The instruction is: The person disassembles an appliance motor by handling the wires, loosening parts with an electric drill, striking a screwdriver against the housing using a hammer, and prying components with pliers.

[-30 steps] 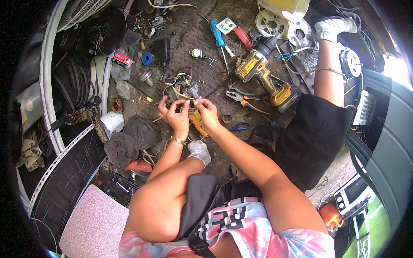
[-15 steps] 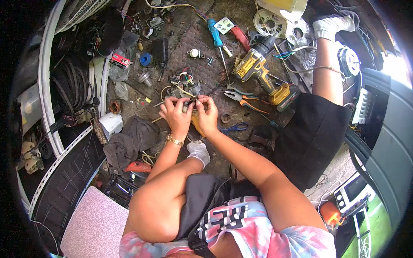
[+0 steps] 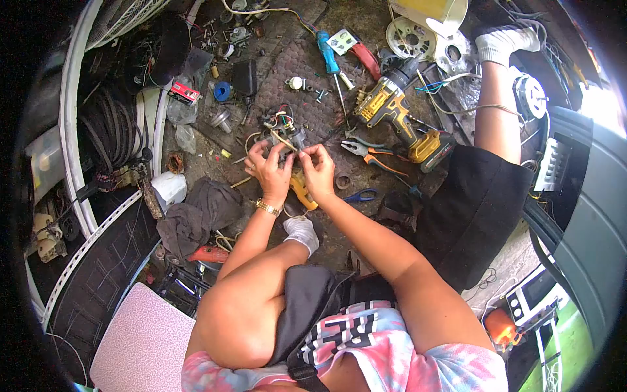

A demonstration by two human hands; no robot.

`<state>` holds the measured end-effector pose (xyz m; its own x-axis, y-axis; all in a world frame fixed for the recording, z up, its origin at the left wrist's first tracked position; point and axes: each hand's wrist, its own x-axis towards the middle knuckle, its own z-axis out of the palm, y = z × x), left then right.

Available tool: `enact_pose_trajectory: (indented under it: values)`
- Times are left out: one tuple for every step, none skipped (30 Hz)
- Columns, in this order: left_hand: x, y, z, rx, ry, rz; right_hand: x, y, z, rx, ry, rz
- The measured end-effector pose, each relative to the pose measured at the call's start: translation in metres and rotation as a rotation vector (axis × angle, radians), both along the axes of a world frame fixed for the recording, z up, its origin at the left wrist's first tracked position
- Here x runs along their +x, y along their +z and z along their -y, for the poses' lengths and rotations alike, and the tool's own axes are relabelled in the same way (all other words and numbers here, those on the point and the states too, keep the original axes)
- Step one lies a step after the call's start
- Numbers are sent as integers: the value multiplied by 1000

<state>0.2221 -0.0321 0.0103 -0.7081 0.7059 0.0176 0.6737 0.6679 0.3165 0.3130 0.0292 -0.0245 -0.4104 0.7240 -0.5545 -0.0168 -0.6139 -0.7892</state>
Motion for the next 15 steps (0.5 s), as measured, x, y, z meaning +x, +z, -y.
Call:
enact_pose_trajectory:
  values:
    - [1,0,1,12,0,3,0,0,0,0,0,-1]
    - [4,0,2,2,25,66,0,1,1,-32,-7,-47]
    - [4,3,1,7,25,86,0,4,0,-64,-12,-94]
    - [4,5,-1,13,25,106,0,6,-2,-65,-11,-94]
    - [4,8,-2,19,25,127,1,9,-4,-46,30,-99]
    - [0,8,-3,128,-27,172,2,10,-7,-26,71,-107]
    - [-2,8,-3,183,-52,192,2,10,-11,-24,74,-110]
    - [-3,8,-3,238,-78,213,2,10,-15,-109,109,-171]
    - [-3,8,-1,278,-42,388,2,10,-18,-194,144,-232]
    - [-3,8,0,297,-24,476,3,10,-20,-175,169,-239]
    - [-3,9,2,316,-3,564,4,10,-22,-176,171,-239]
    - [-3,8,4,356,33,702,5,7,-23,-201,166,-263]
    - [-4,6,4,393,61,779,5,4,-24,-224,161,-286]
    - [-5,4,4,432,91,856,6,2,-24,-267,141,-338]
    - [-6,1,5,471,124,930,7,3,-24,-267,143,-336]
